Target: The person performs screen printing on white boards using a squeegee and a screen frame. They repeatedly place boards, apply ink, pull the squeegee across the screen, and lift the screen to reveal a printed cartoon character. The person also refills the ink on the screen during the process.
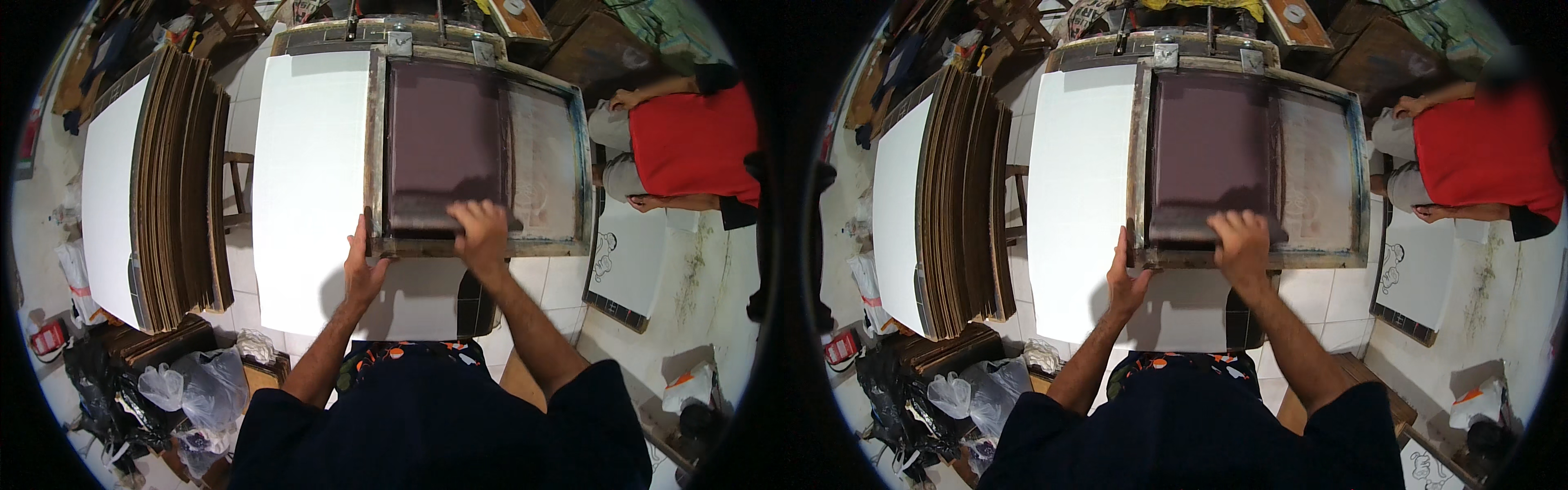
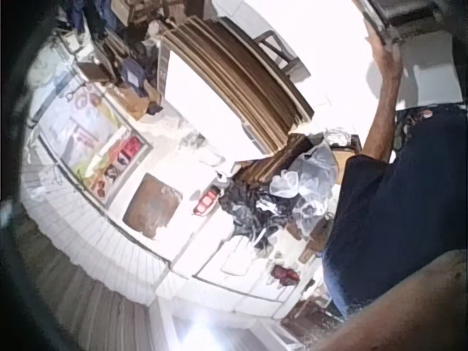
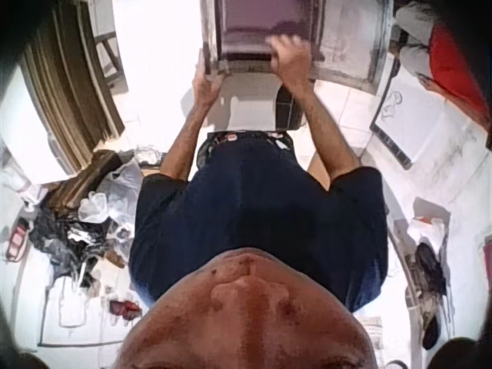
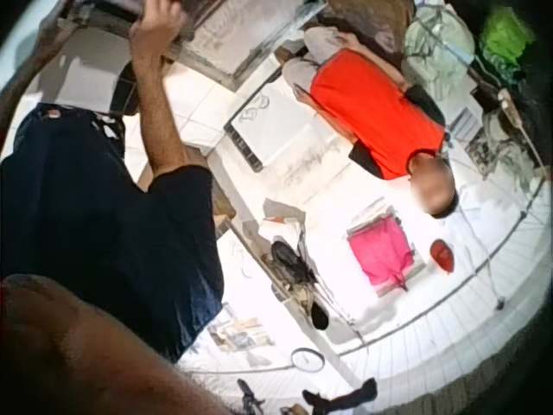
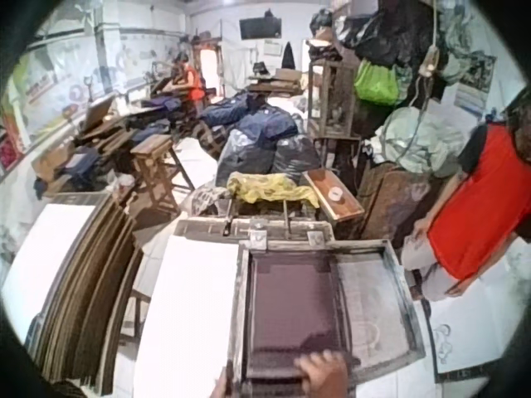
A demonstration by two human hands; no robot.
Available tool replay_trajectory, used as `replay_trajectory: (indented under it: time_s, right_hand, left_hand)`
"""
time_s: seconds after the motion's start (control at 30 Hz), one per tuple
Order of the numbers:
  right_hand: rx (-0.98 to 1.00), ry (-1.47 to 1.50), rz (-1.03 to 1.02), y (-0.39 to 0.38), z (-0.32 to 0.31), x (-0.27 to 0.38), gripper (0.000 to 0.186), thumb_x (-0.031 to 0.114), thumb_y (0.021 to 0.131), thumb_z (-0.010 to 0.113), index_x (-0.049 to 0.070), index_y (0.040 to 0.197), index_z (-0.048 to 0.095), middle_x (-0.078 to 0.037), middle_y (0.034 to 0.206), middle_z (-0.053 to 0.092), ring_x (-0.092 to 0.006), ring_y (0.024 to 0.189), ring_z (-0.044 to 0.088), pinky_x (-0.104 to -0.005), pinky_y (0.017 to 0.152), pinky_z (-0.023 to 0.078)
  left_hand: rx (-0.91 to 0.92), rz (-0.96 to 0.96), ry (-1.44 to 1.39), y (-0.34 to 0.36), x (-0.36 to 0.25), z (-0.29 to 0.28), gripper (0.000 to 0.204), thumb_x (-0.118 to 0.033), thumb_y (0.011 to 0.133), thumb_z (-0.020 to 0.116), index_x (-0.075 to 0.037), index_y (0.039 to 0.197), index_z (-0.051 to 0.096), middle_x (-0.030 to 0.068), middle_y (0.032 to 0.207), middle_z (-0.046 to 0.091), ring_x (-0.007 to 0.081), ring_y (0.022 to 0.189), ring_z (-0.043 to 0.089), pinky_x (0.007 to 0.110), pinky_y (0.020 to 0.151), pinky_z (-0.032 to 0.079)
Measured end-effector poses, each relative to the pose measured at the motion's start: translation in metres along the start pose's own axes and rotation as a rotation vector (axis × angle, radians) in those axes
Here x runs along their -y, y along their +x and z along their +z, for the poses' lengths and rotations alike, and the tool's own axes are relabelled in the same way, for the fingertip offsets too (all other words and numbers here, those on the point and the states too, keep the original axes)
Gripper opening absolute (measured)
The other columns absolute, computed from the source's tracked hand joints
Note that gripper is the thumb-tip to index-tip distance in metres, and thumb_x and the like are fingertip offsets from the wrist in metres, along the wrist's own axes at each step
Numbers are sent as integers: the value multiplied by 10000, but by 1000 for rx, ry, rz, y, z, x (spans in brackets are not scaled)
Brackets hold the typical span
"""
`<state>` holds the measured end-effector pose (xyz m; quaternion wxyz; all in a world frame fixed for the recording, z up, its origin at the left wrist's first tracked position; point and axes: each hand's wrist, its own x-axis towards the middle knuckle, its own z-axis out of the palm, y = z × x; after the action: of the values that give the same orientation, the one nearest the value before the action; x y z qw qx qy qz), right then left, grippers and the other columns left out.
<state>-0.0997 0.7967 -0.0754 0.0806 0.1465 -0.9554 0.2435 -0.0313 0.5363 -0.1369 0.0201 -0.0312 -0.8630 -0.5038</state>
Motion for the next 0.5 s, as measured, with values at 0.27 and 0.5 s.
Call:
replay_trajectory:
  time_s: [0.27,0.5]
  right_hand:
    - [-231,-220,5,-25,-69,62,469,331,793,865,120,1176,695,-79,1144,691,-293,1126,617,-494,1037,397]
    - [-642,-405,-267,133,-223,71,676,677,829,785,82,1146,727,-51,970,752,-293,901,728,-443,838,528]
  left_hand:
    - [-103,118,-234,29,-98,-41,983,53,778,864,24,1614,348,247,1513,560,279,1346,602,385,1087,535]
    - [-193,352,-440,127,-211,-128,950,-158,829,920,34,1590,384,241,1293,700,212,1035,731,352,964,569]
